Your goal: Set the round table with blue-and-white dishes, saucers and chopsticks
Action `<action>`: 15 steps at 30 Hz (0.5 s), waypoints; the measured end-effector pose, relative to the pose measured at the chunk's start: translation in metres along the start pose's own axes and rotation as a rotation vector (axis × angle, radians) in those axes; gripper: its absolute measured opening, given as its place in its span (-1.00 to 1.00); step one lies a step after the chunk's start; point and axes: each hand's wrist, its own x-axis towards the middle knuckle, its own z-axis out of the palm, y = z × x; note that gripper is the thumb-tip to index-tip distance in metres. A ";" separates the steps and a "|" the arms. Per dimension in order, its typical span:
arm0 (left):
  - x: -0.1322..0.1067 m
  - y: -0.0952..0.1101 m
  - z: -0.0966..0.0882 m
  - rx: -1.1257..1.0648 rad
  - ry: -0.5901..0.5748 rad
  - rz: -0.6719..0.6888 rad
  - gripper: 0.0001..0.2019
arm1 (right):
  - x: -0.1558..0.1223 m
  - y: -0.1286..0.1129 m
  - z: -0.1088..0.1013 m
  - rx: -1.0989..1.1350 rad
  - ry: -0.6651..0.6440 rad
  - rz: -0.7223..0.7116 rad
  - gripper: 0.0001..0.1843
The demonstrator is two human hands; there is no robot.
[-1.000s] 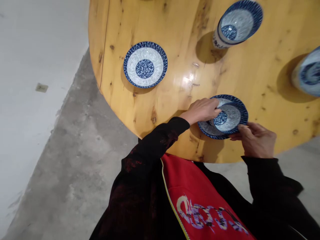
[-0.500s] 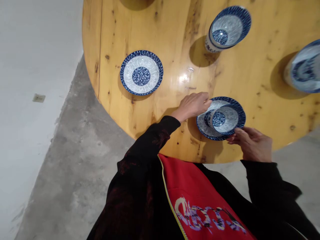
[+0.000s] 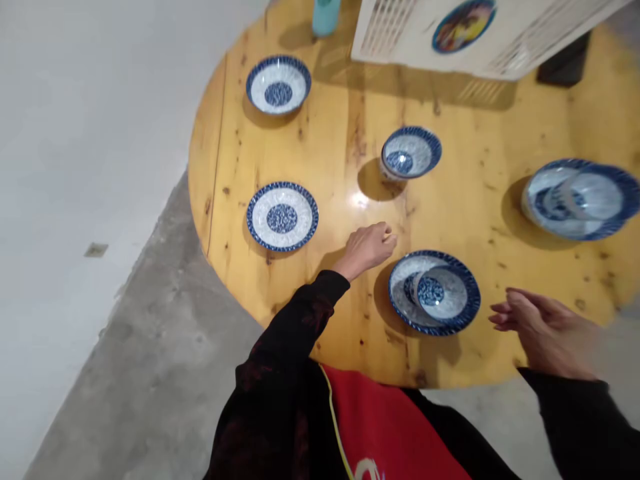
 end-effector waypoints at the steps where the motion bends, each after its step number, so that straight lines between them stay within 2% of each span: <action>1: 0.007 -0.002 -0.007 0.010 0.038 -0.035 -0.72 | 0.011 -0.009 -0.001 -0.047 0.017 -0.021 -0.58; 4: 0.032 -0.004 -0.029 0.047 0.146 -0.108 -0.68 | 0.045 -0.041 0.006 -0.190 0.031 -0.095 -0.69; 6: 0.051 -0.003 -0.043 0.074 0.182 -0.130 -0.67 | 0.068 -0.064 0.020 -0.197 -0.011 -0.131 -0.73; 11: 0.095 0.006 -0.067 0.168 0.196 -0.131 -0.65 | 0.114 -0.120 0.078 -0.080 -0.206 -0.181 -0.70; 15: 0.123 0.012 -0.077 0.256 0.221 -0.167 -0.63 | 0.141 -0.154 0.123 -0.170 -0.279 -0.269 -0.56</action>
